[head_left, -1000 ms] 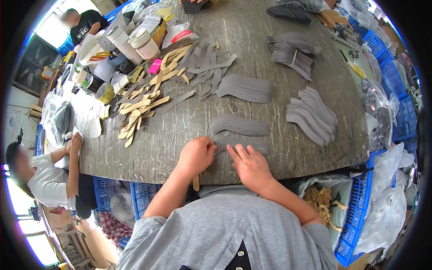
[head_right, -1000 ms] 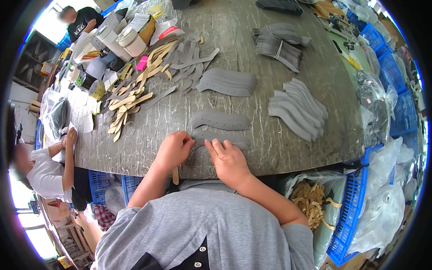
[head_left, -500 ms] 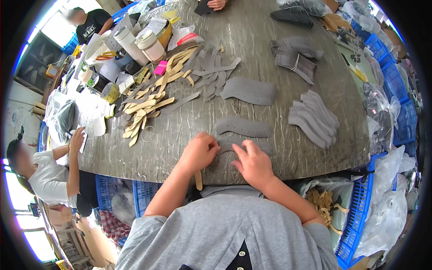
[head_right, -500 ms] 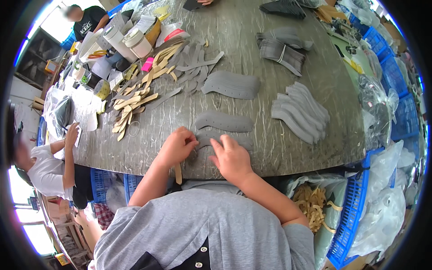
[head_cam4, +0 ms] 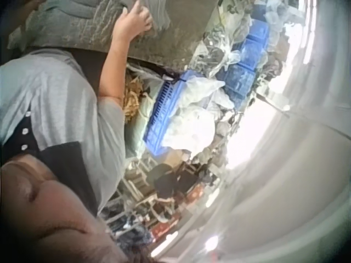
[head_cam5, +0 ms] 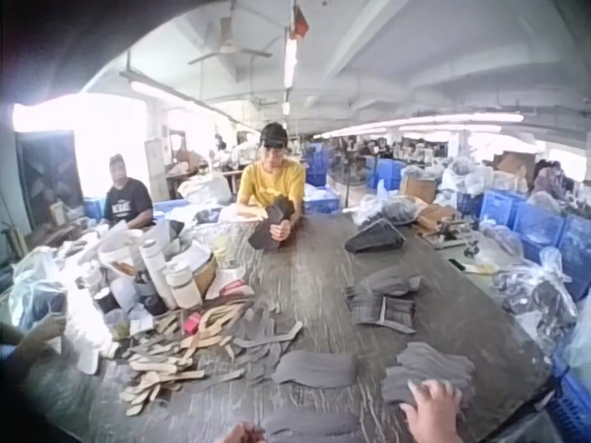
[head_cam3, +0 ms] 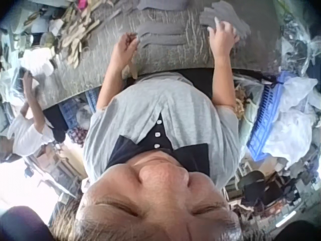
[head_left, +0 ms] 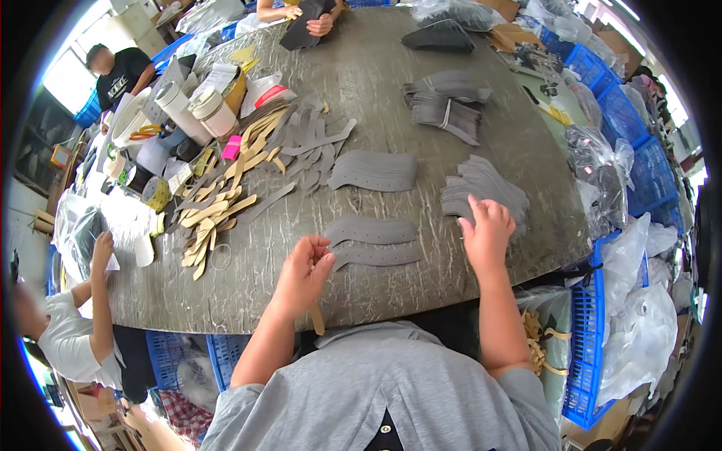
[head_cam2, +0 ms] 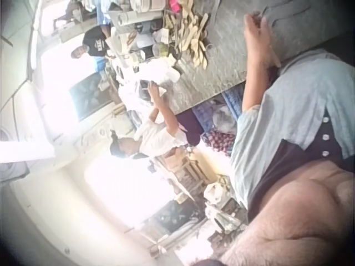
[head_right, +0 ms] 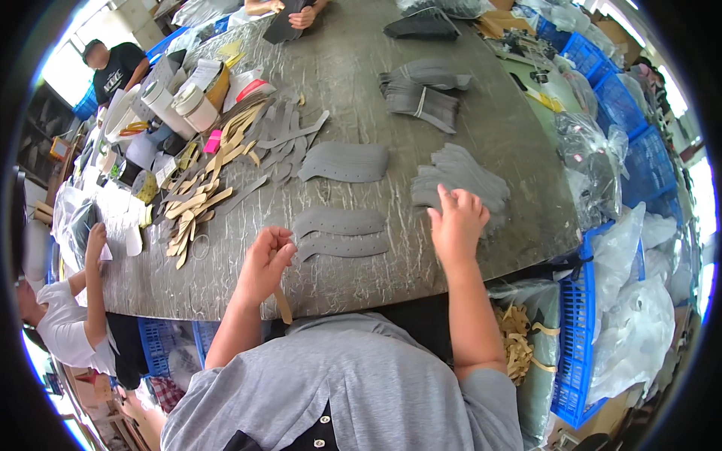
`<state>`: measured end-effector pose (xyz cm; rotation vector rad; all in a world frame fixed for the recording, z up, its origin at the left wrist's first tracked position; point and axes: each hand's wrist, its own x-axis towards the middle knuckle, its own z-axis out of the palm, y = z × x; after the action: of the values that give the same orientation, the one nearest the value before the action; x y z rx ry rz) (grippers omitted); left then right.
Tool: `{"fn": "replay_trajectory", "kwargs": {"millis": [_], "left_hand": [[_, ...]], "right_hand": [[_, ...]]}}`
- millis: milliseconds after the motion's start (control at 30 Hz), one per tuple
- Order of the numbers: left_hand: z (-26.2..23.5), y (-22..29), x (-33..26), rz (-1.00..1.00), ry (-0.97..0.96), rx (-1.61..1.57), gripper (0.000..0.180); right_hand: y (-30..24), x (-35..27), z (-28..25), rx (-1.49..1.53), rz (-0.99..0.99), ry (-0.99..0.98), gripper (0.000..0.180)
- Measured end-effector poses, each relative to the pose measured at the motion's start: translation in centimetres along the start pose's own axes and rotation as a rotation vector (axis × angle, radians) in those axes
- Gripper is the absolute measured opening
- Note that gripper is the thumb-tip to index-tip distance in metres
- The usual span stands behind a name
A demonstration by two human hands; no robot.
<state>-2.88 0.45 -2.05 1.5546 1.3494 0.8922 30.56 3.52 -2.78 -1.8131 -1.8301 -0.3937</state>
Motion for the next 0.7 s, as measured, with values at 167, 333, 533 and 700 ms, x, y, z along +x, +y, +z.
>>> {"fn": "replay_trajectory", "kwargs": {"millis": [167,333,533,700], "left_hand": [[1.9,3.6,-0.4,0.263,-0.103,0.08,0.065],[2.9,5.2,-0.7,0.495,-0.139,0.424,0.101],[2.8,5.0,-1.3,0.466,-0.147,0.351,0.088],[1.9,4.6,-1.3,0.301,-0.061,0.356,0.046]], "right_hand": [[-9.2,-2.8,-1.0,0.807,-0.203,-0.105,0.008],[-13.7,-4.3,-1.8,1.501,0.123,-0.696,0.014],[-13.4,-3.9,-2.4,1.57,0.329,-0.811,0.016],[-5.9,-1.8,-1.5,0.59,0.083,-0.223,0.019]]}}
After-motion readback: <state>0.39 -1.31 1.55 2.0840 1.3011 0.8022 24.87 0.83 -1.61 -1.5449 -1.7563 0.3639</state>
